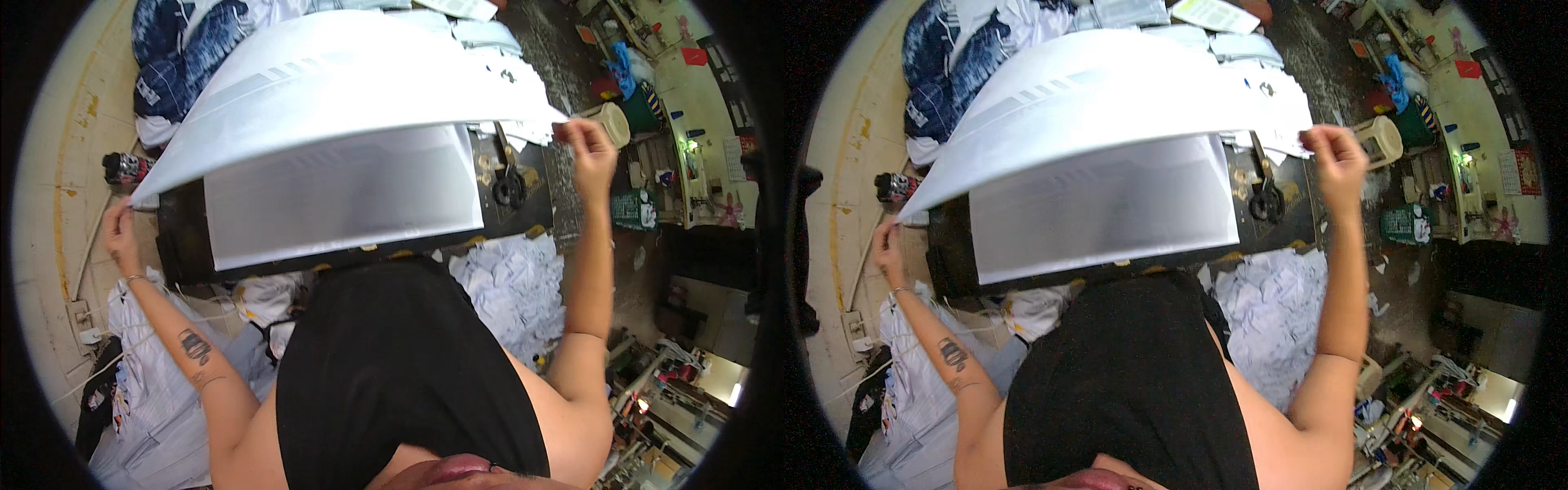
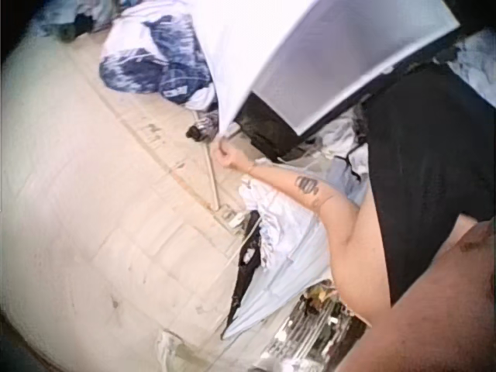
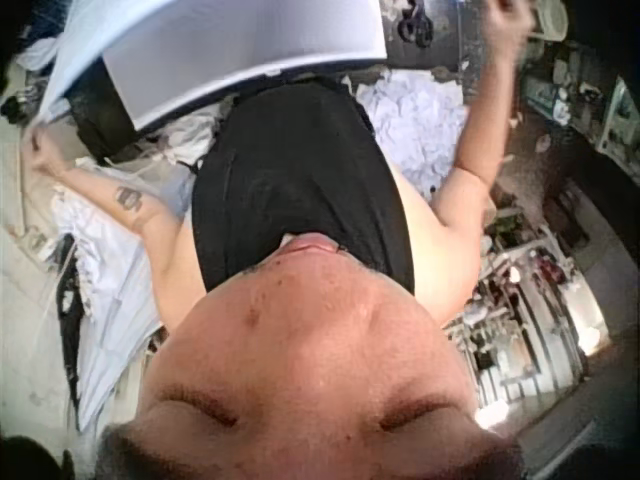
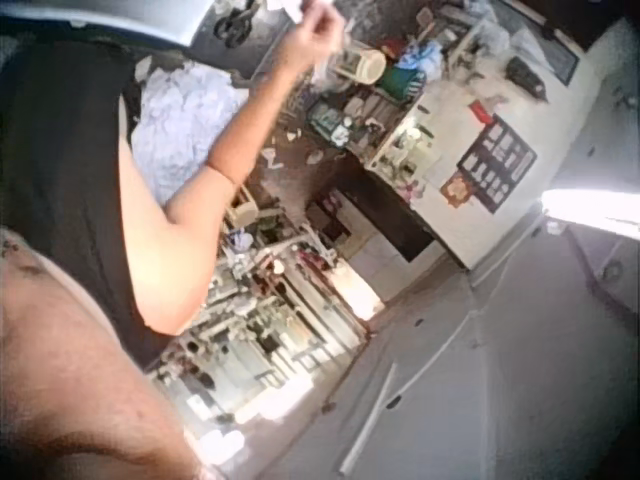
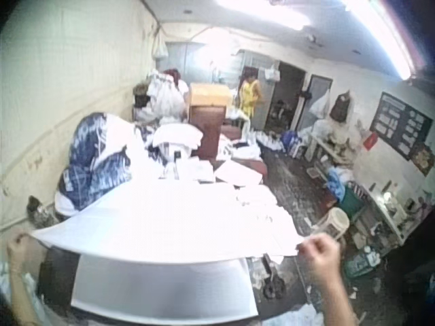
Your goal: The person lays white fabric on a table, uses shears to cut it into rectangular pieces, folds each piece, and stacks them. The person repeats this process with multiple fabric pieces, including a blue and white patterned piece, cutting and folding them in the same manner.
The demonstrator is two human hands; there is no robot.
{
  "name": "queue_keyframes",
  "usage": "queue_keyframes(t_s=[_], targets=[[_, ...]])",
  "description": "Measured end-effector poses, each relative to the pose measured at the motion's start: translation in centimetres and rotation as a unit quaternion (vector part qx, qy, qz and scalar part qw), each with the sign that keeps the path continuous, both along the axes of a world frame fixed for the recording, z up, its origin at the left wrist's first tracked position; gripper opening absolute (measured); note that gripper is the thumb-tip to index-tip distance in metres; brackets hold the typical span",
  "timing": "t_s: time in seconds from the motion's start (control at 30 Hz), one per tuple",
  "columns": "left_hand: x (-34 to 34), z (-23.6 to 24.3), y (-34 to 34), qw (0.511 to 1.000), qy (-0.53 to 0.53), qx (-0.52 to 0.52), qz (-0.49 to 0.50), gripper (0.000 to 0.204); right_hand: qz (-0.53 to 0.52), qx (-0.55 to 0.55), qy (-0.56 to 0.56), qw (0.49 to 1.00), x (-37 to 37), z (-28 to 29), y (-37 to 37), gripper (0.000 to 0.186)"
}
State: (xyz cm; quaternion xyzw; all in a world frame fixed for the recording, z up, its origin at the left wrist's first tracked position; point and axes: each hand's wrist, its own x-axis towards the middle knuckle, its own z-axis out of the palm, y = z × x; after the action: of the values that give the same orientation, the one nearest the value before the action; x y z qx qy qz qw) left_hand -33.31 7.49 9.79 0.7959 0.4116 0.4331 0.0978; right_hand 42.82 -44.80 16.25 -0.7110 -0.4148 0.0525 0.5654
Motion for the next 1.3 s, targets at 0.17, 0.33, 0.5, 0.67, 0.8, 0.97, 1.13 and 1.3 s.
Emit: queue_keyframes(t_s=[0.17,0.33,0.5,0.67,0.8,0.97,1.13,1.3], targets=[[3.8,-16.2,-9.8,0.972,-0.136,-0.178,0.076,0.019,-0.127,0.006,0.342,0.931,-6.4,-18.3,-1.8,0.021],[5.4,-21.2,-13.6,0.842,-0.168,-0.478,0.186,0.018,-0.222,-0.085,0.410,0.880,-9.9,-25.8,-1.9,0.026],[2.2,-17.6,-12.1,0.871,-0.268,-0.390,0.133,0.027,-0.170,-0.084,0.389,0.901,-9.3,-22.3,-3.4,0.042],[-0.8,-17.9,-14.8,0.841,-0.218,-0.474,0.144,0.028,-0.168,-0.143,0.393,0.893,-11.1,-22.3,-5.7,0.044],[-0.4,-19.9,-17.8,0.827,-0.187,-0.498,0.180,0.034,-0.168,-0.233,0.284,0.915,-12.8,-25.5,-6.9,0.044],[1.9,-18.2,-18.2,0.870,-0.203,-0.435,0.112,0.033,-0.129,-0.318,0.060,0.937,-12.6,-26.5,-7.5,0.044],[3.1,-17.7,-19.4,0.894,-0.218,-0.326,0.215,0.019,-0.098,-0.341,0.055,0.934,-12.4,-26.0,-7.7,0.047],[3.6,-20.7,-21.0,0.891,-0.124,-0.327,0.288,0.028,-0.086,-0.331,0.032,0.939,-12.4,-26.2,-7.8,0.052]])
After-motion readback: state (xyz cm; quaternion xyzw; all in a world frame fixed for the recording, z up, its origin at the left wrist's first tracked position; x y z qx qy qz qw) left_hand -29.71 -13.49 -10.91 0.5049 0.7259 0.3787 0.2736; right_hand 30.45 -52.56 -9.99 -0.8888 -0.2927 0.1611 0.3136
